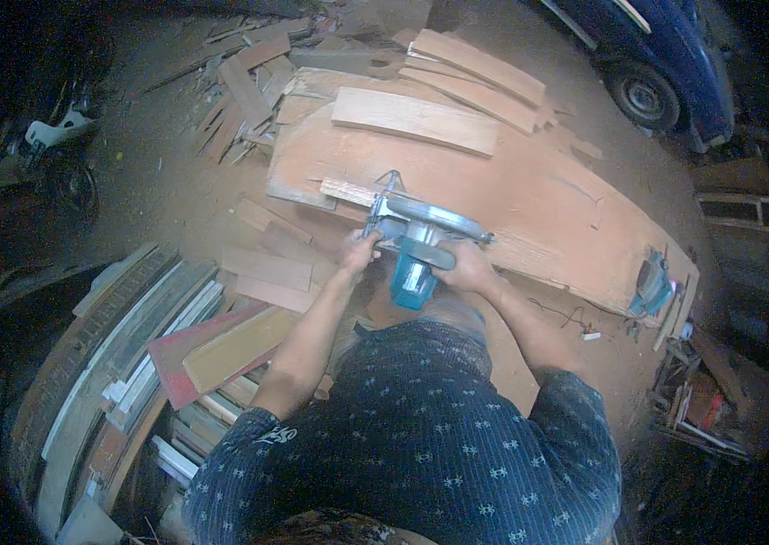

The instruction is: The person uses a circular saw to cut a wooden plank into smaller pieces on a workbench. They then use a sander to smooth the edges of the cut wood. The person also uses a square ruler to measure the wood.

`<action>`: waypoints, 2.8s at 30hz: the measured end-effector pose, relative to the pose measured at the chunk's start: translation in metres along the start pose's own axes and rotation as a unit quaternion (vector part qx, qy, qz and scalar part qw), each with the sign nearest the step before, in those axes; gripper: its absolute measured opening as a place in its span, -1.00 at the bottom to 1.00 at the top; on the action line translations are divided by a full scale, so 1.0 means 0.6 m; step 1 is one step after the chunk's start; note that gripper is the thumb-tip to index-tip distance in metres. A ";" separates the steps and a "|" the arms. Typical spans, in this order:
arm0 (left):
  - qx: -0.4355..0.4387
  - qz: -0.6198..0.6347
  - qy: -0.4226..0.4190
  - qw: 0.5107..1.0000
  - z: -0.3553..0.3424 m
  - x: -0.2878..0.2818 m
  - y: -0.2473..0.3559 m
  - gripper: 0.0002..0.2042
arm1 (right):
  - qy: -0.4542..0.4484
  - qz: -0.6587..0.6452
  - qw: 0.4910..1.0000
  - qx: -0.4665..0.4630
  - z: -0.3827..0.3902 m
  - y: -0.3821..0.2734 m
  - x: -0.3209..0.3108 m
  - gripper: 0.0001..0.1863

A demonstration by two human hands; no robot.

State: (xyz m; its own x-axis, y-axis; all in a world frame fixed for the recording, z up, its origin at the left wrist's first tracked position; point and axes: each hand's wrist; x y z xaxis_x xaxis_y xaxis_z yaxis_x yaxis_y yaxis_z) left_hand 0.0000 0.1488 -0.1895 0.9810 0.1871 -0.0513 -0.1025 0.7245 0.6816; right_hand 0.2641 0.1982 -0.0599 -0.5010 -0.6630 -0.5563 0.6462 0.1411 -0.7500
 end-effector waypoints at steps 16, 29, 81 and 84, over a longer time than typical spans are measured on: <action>0.028 0.065 0.003 0.997 -0.012 -0.007 -0.025 -0.67 | 0.014 0.000 0.999 -0.030 -0.004 0.011 0.007 -0.74; 0.035 0.052 0.005 0.998 -0.017 -0.018 -0.026 -0.71 | 0.000 0.001 0.998 -0.057 -0.010 0.018 0.014 -0.65; 0.094 -0.058 0.092 0.990 0.110 0.005 0.099 -0.78 | -0.019 -0.026 0.993 -0.116 0.065 -0.018 -0.073 -0.49; 0.108 0.023 0.050 0.993 0.195 0.165 0.095 -0.81 | -0.031 -0.007 0.993 -0.114 0.205 0.044 -0.163 -0.35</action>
State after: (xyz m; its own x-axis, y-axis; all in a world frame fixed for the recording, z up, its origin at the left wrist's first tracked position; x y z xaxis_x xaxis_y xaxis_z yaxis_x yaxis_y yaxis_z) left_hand 0.1107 0.1308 -0.0702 0.9536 0.2898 -0.0812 -0.0987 0.5560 0.8253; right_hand 0.4009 0.1767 0.0188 -0.4684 -0.7090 -0.5271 0.4888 0.2890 -0.8231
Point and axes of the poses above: each hand's wrist, its own z-axis away from the middle knuckle, its own x-axis out of the palm, y = z × x, and after that the axes turned 1 degree about -y, right-handed
